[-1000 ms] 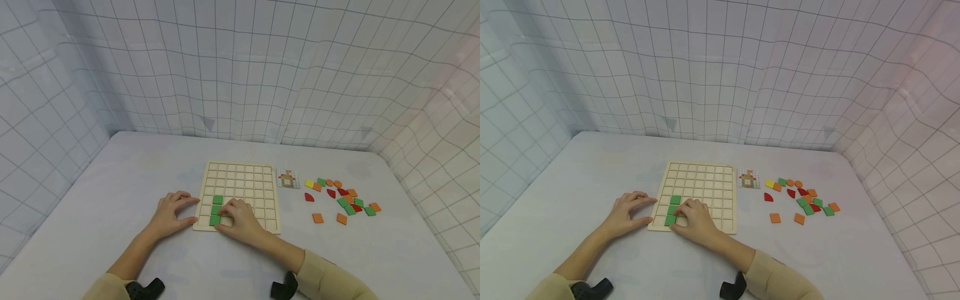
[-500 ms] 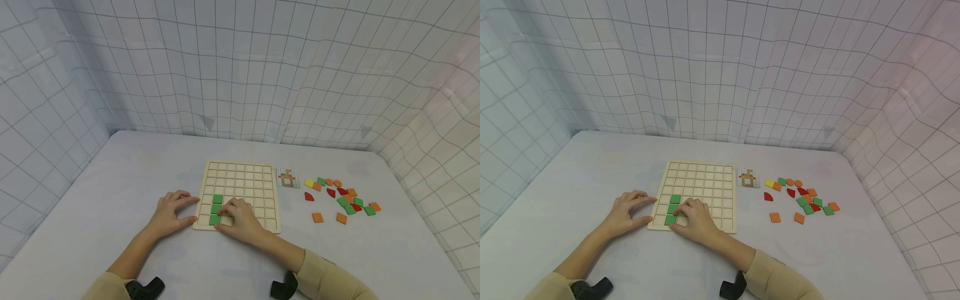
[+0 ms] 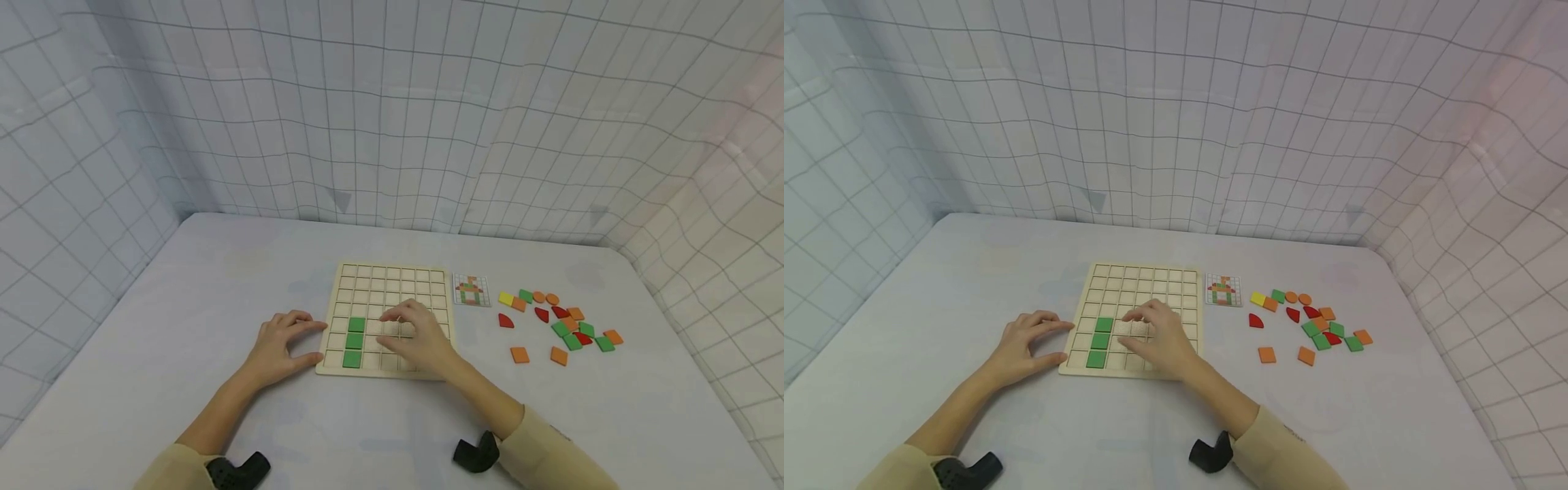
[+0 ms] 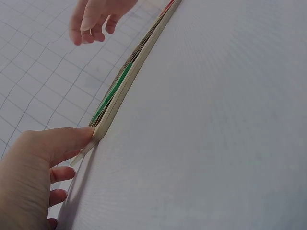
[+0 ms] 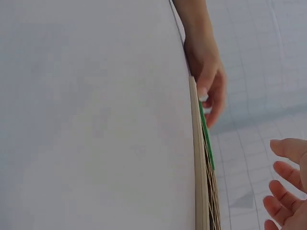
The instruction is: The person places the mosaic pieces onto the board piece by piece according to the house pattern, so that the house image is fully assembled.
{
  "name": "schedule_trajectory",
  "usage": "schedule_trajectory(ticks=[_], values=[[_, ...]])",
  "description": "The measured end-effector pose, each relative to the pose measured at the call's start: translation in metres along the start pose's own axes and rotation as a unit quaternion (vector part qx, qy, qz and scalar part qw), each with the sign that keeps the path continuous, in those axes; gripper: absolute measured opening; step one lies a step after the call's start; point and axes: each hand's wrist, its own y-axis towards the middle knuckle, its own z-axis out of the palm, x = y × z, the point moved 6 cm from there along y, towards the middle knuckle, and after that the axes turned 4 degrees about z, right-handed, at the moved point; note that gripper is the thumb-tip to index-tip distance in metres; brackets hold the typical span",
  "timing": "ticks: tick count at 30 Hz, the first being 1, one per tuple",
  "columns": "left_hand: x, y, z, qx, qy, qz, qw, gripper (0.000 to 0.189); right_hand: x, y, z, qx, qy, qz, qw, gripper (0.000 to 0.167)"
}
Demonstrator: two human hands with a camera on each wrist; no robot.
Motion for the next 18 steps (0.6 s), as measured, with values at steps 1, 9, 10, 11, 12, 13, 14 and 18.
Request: schedule_trajectory(ticks=[1, 9, 10, 11, 12, 13, 14, 18], values=[[0.0, 0.0, 0.0, 0.0, -0.001, 0.0, 1.0, 0.044, -0.003, 0.0, -0.007, -0.006, -0.001, 0.004, 1.0, 0.028], [-0.001, 0.0, 0.001, 0.005, -0.002, -0.002, 1.0, 0.044, -0.039, -0.015, -0.063, -0.042, -0.006, 0.032, 0.9986, 0.033], [-0.001, 0.0, 0.001, 0.005, -0.001, -0.002, 1.0, 0.044, -0.043, -0.018, -0.071, -0.048, -0.011, 0.04, 0.998, 0.034], [-0.001, 0.0, 0.001, 0.006, 0.0, -0.003, 1.0, 0.044, -0.048, -0.021, -0.079, -0.055, -0.018, 0.046, 0.9973, 0.034], [-0.001, 0.0, 0.001, 0.006, 0.001, -0.003, 1.0, 0.044, -0.052, -0.024, -0.086, -0.06, -0.026, 0.054, 0.9964, 0.034], [0.0, 0.0, 0.001, 0.005, 0.002, -0.003, 1.0, 0.044, -0.056, -0.027, -0.092, -0.062, -0.03, 0.06, 0.9958, 0.035], [0.0, 0.0, 0.001, 0.004, 0.002, -0.003, 1.0, 0.044, -0.06, -0.03, -0.098, -0.063, -0.032, 0.063, 0.9955, 0.036], [0.0, 0.0, 0.001, 0.003, 0.001, -0.003, 1.0, 0.044, -0.077, -0.043, -0.118, -0.057, -0.052, 0.087, 0.9932, 0.038]])
